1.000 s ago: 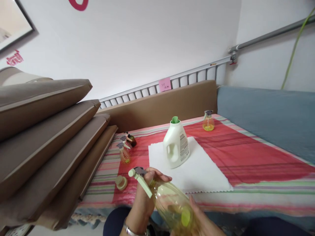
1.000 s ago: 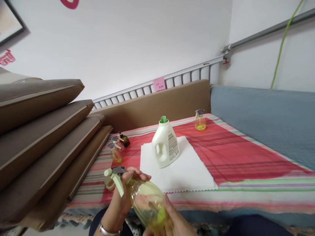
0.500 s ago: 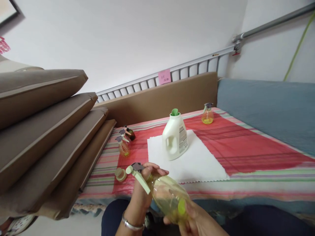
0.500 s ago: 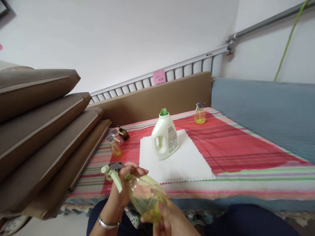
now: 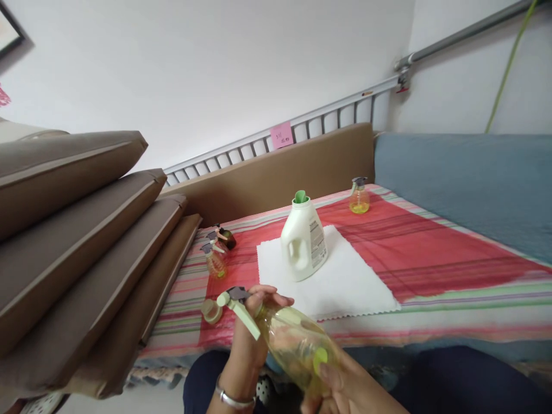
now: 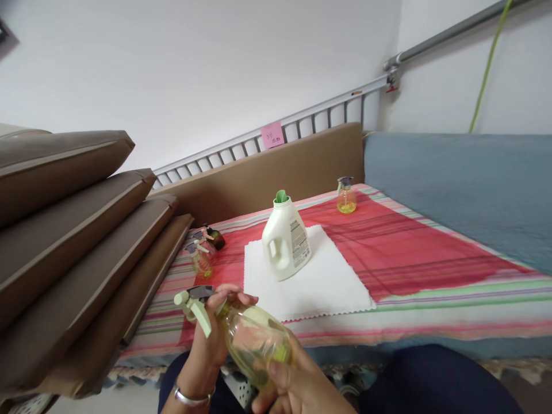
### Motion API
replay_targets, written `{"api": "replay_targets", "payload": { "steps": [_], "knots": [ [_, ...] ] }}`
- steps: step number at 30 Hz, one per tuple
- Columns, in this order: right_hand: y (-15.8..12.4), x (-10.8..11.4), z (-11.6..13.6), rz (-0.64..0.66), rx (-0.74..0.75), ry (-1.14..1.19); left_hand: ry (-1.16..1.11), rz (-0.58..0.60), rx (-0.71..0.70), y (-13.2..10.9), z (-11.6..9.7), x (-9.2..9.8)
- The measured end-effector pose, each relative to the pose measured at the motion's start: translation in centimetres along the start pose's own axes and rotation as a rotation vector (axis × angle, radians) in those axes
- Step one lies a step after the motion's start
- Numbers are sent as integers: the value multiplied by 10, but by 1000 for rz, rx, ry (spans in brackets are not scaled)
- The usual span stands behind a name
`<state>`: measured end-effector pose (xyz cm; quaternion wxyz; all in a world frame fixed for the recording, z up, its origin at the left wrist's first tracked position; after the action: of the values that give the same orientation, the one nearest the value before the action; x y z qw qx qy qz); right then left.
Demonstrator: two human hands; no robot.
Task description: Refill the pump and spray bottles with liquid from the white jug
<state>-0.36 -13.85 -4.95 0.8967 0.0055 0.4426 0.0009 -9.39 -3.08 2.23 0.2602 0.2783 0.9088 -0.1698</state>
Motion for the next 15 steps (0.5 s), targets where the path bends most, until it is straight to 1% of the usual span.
{"api": "replay_targets", "payload": {
  "steps": [4,6,7,8,9,12,13,14,15],
  "knots": [
    [1,2,-5,-44,-285,131,28,66,48,0,1,-3],
    [3,2,-5,-51,-367,157,29,72,49,0,1,-3],
    [3,1,-5,-47,-383,163,27,61,41,0,2,-3],
    [3,0,-4,-43,-372,168,25,45,29,0,2,-2],
    [3,-1,-3,-44,-318,168,23,26,13,0,3,-1],
    [1,-4,3,-57,-22,119,14,2,-30,-1,4,0],
    [-1,-4,4,-57,49,105,19,5,-35,-2,4,-1],
    [-2,-4,4,-53,63,98,29,11,-36,-2,4,-2],
    [-2,-3,2,-43,17,101,40,18,-35,-3,3,-2]
  ]
}}
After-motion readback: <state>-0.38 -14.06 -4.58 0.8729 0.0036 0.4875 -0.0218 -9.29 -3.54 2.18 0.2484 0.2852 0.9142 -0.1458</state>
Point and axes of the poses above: each hand's wrist, its own y-axis towards the middle knuckle, its own x-axis out of the back of the hand, z = x × y, the point moved 3 cm from there along y, towards the middle knuckle, and after that the axes turned 15 degrees about x, right-handed, at the moved point
